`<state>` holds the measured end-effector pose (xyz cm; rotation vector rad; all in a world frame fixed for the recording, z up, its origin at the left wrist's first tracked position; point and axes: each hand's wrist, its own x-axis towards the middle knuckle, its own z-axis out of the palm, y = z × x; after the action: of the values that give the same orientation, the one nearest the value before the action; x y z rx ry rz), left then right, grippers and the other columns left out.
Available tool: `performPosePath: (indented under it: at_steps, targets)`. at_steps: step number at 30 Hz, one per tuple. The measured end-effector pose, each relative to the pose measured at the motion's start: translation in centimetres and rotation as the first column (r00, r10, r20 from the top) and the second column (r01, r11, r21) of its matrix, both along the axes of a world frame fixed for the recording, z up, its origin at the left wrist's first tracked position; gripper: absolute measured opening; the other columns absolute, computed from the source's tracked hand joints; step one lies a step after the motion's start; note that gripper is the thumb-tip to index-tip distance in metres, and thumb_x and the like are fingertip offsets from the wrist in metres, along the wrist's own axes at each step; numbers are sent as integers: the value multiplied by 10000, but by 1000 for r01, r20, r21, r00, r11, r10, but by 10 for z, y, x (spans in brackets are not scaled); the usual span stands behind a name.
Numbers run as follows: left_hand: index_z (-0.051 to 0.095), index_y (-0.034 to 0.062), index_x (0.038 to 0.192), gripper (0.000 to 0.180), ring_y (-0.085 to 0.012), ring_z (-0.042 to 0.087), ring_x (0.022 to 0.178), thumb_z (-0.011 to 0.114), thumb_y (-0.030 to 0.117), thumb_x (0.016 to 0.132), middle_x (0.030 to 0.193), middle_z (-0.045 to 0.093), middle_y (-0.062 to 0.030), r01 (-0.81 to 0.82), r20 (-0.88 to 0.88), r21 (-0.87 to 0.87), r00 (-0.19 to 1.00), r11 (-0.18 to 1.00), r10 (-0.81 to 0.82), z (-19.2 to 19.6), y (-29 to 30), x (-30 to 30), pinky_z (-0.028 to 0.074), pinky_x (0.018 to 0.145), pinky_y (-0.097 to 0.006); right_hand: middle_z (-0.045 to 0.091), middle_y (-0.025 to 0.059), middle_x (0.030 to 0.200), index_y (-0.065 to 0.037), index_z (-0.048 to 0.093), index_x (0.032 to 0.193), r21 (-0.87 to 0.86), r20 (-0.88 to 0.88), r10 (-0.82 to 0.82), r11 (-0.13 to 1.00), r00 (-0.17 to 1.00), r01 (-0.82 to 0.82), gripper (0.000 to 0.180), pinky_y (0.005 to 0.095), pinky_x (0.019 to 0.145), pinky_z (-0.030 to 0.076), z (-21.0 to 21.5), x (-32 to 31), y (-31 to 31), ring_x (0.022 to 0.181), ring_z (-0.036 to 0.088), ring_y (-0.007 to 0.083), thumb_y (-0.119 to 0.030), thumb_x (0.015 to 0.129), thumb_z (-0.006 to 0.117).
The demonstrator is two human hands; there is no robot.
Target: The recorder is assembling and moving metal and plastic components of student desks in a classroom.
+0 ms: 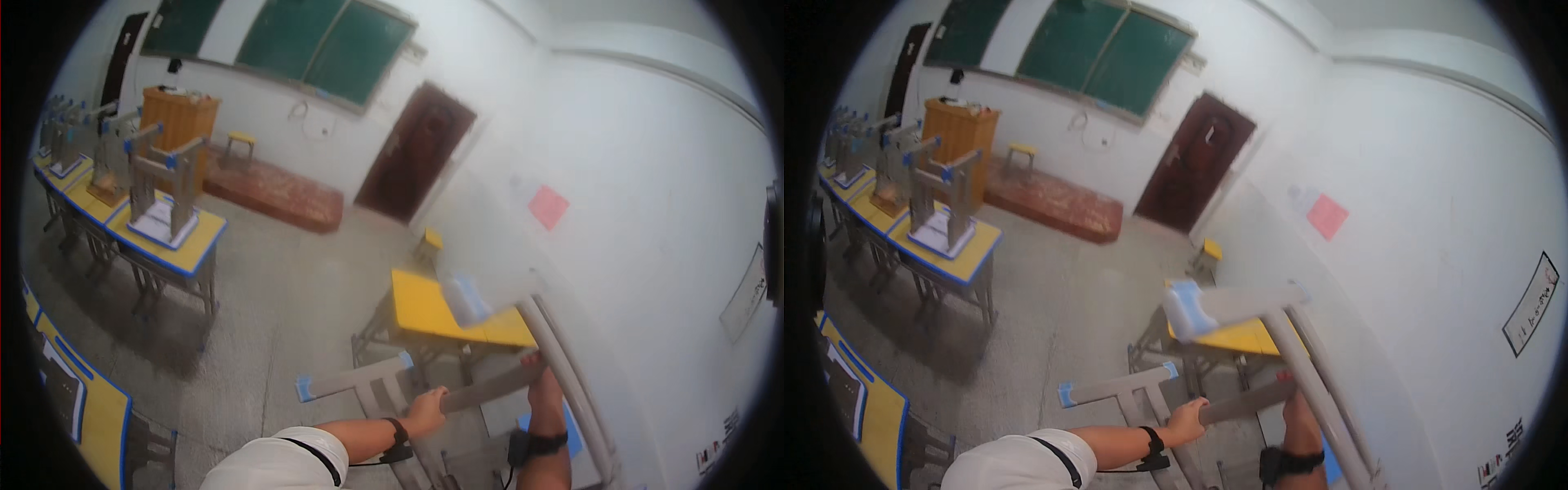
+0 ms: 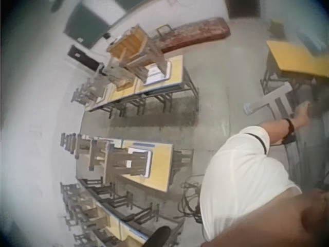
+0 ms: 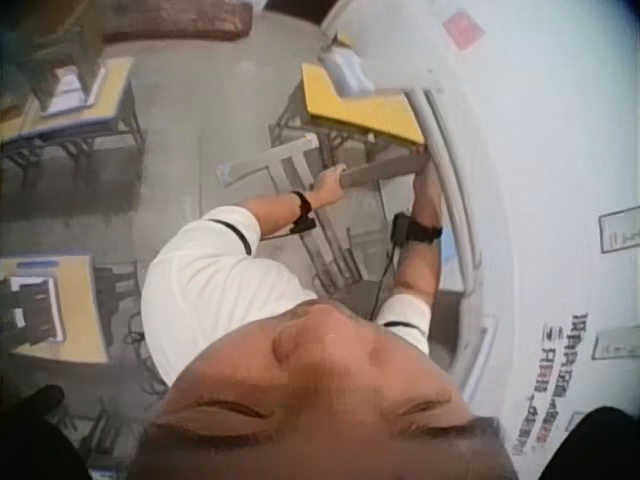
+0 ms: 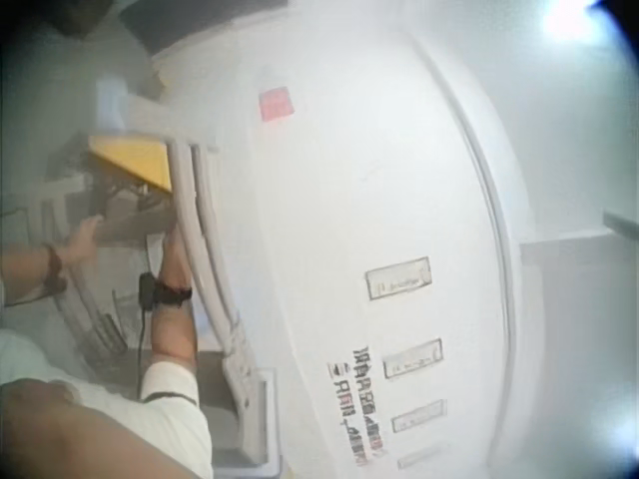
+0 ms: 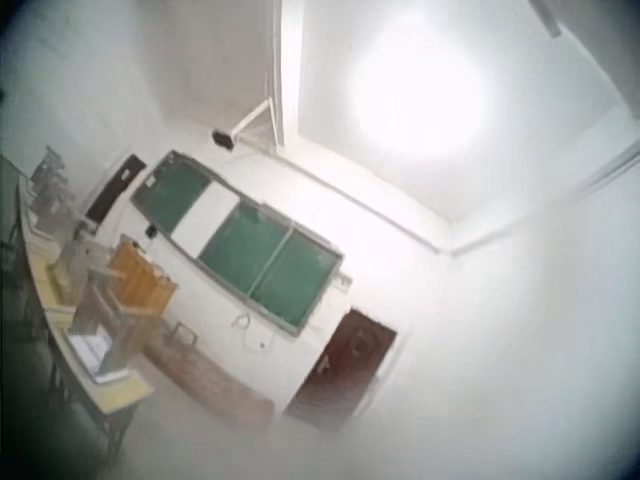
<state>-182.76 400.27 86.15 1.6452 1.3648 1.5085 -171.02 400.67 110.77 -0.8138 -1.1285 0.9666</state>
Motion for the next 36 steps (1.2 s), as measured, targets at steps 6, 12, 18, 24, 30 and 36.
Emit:
performPosePath:
  at_steps: [6,12,18,24,30,36]
  targets:
    - [514,57,1133,422,-391,593,960,613,134,730,1000,623,-215,49,263,-271,964,961,25,-73,0,85,474,804,-451,511,65,643,-36,546,882,-296,345,104,955,933,3,171,340,597,485,-61,-19,83,567,534,194,-206,896,542]
    - [497,53,1131,408,-397,604,938,605,158,751,956,629,-223,350,583,-526,812,775,29,-131,32,144,480,787,-440,544,68,607,-33,557,815,-236,748,135,969,650,70,225,322,558,472,-164,-12,168,554,553,189,-246,884,550]
    - [484,54,1136,400,-405,596,915,584,127,755,933,622,-217,357,675,-499,731,790,96,-225,78,215,473,782,-447,534,86,678,-16,558,888,-349,761,204,929,616,124,152,322,560,499,-274,28,236,579,557,192,-152,840,607]
    - [502,75,1108,383,-387,596,925,603,112,740,932,620,-203,340,697,-412,715,845,52,-325,104,294,467,787,-445,525,84,660,-8,546,863,-400,781,135,858,610,322,138,347,544,493,-361,86,283,555,545,200,-94,790,625]
    - [520,64,1031,308,-390,603,889,607,113,739,893,628,-193,360,684,-525,718,771,130,-372,147,305,475,740,-436,506,69,672,-12,534,895,-493,702,160,813,694,311,120,350,550,486,-427,117,323,594,525,185,-40,804,606]
    - [543,60,1048,343,-379,615,880,617,116,717,889,635,-195,344,718,-525,671,779,188,-465,147,355,480,742,-426,517,69,681,-20,553,929,-563,670,254,787,698,254,116,344,570,496,-520,145,335,591,535,187,-40,828,606]
